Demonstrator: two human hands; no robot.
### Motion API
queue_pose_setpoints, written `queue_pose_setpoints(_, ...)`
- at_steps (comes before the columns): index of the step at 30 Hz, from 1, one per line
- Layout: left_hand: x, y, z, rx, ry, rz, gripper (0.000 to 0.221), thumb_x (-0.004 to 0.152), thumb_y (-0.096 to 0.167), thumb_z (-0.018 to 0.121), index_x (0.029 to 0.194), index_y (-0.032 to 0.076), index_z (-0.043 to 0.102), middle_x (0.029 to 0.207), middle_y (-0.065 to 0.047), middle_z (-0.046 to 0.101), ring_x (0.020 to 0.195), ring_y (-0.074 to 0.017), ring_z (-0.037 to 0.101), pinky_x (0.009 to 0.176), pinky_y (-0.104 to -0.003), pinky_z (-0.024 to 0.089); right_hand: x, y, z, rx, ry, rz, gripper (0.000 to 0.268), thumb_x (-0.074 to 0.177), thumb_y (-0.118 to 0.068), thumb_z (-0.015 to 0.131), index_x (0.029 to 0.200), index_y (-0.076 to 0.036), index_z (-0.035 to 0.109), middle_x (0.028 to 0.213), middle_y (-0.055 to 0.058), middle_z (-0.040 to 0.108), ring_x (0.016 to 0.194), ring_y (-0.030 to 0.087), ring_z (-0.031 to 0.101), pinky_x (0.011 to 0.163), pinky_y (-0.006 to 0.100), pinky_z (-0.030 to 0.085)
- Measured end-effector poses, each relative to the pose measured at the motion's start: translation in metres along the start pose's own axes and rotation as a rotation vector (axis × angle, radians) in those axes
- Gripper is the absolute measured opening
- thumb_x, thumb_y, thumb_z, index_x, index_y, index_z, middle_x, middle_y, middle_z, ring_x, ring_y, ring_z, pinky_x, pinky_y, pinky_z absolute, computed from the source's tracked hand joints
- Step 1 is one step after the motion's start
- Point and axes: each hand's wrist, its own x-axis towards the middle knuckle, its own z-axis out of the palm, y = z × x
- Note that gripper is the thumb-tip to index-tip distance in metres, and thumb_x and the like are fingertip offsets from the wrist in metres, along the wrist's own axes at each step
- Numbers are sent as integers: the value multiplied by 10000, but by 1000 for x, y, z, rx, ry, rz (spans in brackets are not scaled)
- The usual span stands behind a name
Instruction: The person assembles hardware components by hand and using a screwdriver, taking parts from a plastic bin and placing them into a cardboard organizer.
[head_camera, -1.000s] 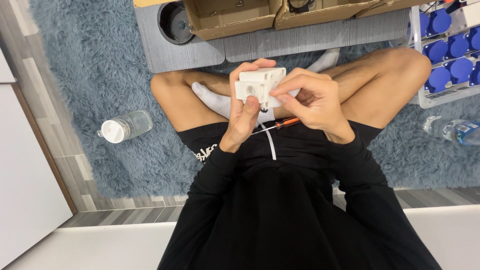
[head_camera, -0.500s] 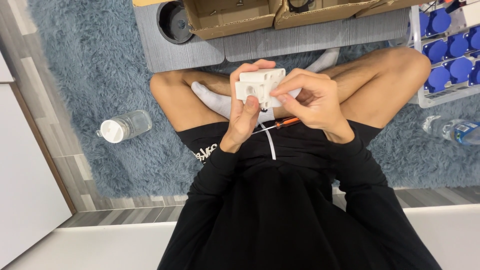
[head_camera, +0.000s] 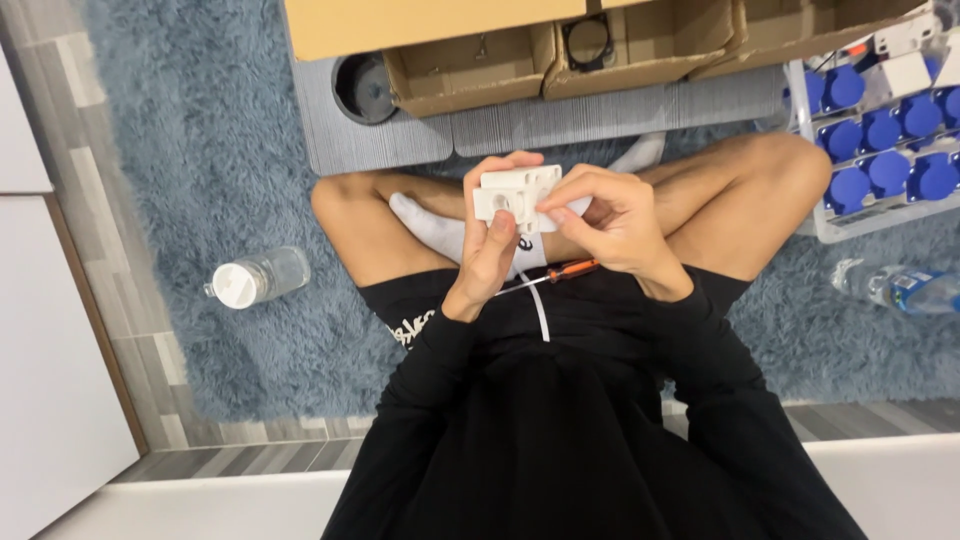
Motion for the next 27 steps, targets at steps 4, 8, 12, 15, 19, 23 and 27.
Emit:
queue_pose_setpoints(4,5,0,0,9,-8,1,567,1170,436,553,1546,83,317,1589,-243,457,1450,-284,521,1237,-472,411,2,0,-1,-25,3,-19,49,1001,21,794,1035,41,823,904,176,752,757,180,666,675,314,519)
queue_pose_setpoints(8,7,7,-1,32,-14,-36,539,1164,410,577,1531,99,334,1615,-232,440,1445,-269,528,1204,-444,455,1,-1,-3,-14,25,26,70,1001,39,778,1059,42,817,903,177,743,651,140,654,563,266,516)
queue_pose_setpoints(12,10,2,-4,12,-10,-41,509,1161,372,583,1524,116,335,1647,-229,408,1450,-263,537,1177,-440,493,2,5,-11,-17,55,65,86,1035,60,734,1091,66,800,910,190,729,636,145,673,547,262,546)
queue_pose_setpoints(15,5,-5,-19,-77,1,-63,527,1130,353,623,1501,104,344,1638,-254,415,1430,-287,560,1137,-444,518,1,17,-25,-48,100,100,132,1073,76,680,1171,83,768,987,211,709,683,195,724,550,290,593)
queue_pose_setpoints(19,-9,-27,-58,-21,43,-73,667,993,150,771,1514,62,364,1541,-232,484,1367,-284,591,1089,-429,561,12,27,-37,-504,146,-105,143,1083,101,718,1208,59,774,1053,184,714,768,280,737,624,352,587)
queue_pose_setpoints(23,1,-1,-39,158,73,-58,880,830,101,955,1544,77,442,1539,-194,542,1389,-280,561,1089,-447,535,10,51,-45,-898,108,-327,207,994,191,786,1129,35,802,1091,146,770,993,348,757,835,390,620)
queue_pose_setpoints(27,-5,-20,-54,160,93,-100,898,852,156,954,1586,79,441,1524,-158,568,1365,-236,572,1100,-428,549,3,70,-52,-1019,82,-365,196,992,144,810,1121,-4,813,1136,121,784,1096,328,743,912,397,580)
